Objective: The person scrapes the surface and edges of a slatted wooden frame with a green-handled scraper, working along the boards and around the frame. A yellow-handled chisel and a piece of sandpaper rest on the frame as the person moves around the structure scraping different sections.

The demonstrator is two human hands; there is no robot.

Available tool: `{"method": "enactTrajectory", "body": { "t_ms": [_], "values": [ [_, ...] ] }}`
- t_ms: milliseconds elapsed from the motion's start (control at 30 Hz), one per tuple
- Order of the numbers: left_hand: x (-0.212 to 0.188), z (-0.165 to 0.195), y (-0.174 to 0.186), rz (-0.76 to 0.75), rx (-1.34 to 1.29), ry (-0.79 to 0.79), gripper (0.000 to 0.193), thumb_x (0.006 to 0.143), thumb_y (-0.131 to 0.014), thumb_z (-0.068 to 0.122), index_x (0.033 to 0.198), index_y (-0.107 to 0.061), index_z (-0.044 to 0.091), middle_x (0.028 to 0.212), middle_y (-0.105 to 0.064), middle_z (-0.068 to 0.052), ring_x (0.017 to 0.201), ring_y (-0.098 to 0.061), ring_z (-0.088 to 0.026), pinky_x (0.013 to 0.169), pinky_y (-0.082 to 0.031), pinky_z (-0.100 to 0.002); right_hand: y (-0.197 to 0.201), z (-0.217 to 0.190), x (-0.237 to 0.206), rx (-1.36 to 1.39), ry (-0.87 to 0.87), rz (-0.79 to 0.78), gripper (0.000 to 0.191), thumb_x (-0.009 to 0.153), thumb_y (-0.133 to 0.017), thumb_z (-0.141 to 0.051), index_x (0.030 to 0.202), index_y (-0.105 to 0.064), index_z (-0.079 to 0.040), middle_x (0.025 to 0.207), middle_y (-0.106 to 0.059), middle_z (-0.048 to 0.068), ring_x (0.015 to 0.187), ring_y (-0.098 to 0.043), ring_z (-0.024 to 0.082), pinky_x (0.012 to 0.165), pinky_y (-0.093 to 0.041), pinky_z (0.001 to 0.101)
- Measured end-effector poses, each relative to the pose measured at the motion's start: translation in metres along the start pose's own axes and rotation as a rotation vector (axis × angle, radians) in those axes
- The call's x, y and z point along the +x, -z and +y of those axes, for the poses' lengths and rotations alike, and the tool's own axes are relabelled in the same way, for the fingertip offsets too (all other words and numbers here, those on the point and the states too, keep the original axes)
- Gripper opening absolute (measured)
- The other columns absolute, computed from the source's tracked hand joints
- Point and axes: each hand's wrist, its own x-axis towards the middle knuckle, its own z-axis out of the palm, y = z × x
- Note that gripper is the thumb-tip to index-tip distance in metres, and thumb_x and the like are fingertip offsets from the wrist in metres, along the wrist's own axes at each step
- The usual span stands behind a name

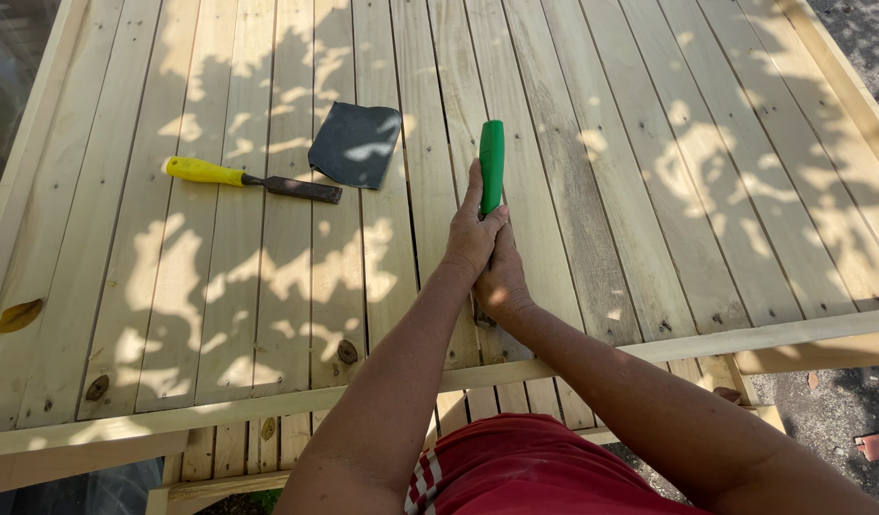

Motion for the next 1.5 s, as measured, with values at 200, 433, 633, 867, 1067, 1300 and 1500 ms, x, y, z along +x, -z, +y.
{"method": "enactTrajectory", "body": {
  "t_ms": [200, 433, 633, 867, 1067, 1300, 1500],
  "values": [
    [-0.008, -0.001, 0.006, 0.013, -0.074, 0.003, 0.088, 0.096, -0.064, 0.019, 0.165, -0.009, 0.027, 0.153, -0.050, -0.017, 0.131, -0.060, -0.028, 0.112, -0.048, -0.038, 0.002, -0.005, -0.005, -0.140, -0.102, -0.007, 0.046, 0.101, -0.055, -0.019, 0.138, -0.034, -0.001, 0.122, -0.063, 0.020, 0.110, -0.069, 0.030, 0.092, -0.060, 0.0426],
    [0.015, -0.013, 0.017, 0.172, 0.101, 0.029, 0.086, 0.093, -0.065, 0.028, 0.166, -0.021, 0.020, 0.131, -0.070, -0.021, 0.114, -0.072, -0.030, 0.100, -0.057, -0.039, 0.006, -0.011, 0.009, -0.410, -0.067, 0.006, 0.029, 0.099, -0.058, -0.023, 0.116, -0.054, 0.001, 0.097, -0.074, 0.021, 0.089, -0.073, 0.037, 0.081, -0.056, 0.0506],
    [0.024, -0.009, 0.017, 0.112, 0.346, 0.089, 0.105, 0.092, -0.069, 0.033, 0.165, 0.007, 0.024, 0.119, -0.069, -0.023, 0.103, -0.071, -0.035, 0.094, -0.055, -0.044, 0.010, -0.011, 0.019, -0.603, -0.104, -0.119, 0.048, 0.094, -0.061, -0.033, 0.124, -0.049, 0.003, 0.093, -0.073, 0.022, 0.087, -0.071, 0.038, 0.082, -0.055, 0.0519],
    [0.009, 0.007, 0.015, 0.041, 0.733, 0.116, 0.086, 0.102, -0.059, 0.039, 0.165, -0.001, 0.046, 0.103, -0.075, -0.013, 0.093, -0.074, -0.029, 0.085, -0.059, -0.045, 0.012, -0.003, -0.002, -0.613, -0.125, -0.052, 0.038, 0.097, -0.056, -0.030, 0.120, -0.053, 0.000, 0.089, -0.073, 0.020, 0.085, -0.071, 0.040, 0.080, -0.054, 0.0553],
    [0.012, -0.001, 0.013, 0.115, 0.698, -0.003, 0.083, 0.100, -0.060, 0.030, 0.160, -0.007, 0.051, 0.105, -0.061, -0.008, 0.085, -0.071, -0.022, 0.077, -0.063, -0.038, 0.008, 0.003, -0.001, -0.644, -0.109, -0.043, 0.033, 0.098, -0.053, -0.027, 0.116, -0.053, 0.000, 0.084, -0.072, 0.018, 0.079, -0.071, 0.037, 0.075, -0.055, 0.0534],
    [0.021, -0.012, 0.014, 0.148, 0.680, -0.021, 0.075, 0.099, -0.063, 0.030, 0.159, -0.023, 0.053, 0.104, -0.060, -0.008, 0.087, -0.069, -0.023, 0.084, -0.061, -0.040, 0.005, 0.003, 0.002, -0.665, -0.138, -0.043, 0.028, 0.100, -0.052, -0.028, 0.109, -0.055, -0.002, 0.082, -0.071, 0.015, 0.076, -0.071, 0.033, 0.073, -0.056, 0.0503],
    [0.021, -0.008, 0.013, 0.170, 0.649, -0.014, 0.072, 0.098, -0.064, 0.030, 0.157, -0.030, 0.051, 0.105, -0.061, -0.007, 0.090, -0.068, -0.023, 0.086, -0.060, -0.041, 0.002, 0.003, 0.003, -0.659, -0.134, -0.030, 0.026, 0.099, -0.052, -0.026, 0.111, -0.053, -0.002, 0.083, -0.072, 0.016, 0.079, -0.071, 0.034, 0.074, -0.055, 0.0515]
  ]
}}
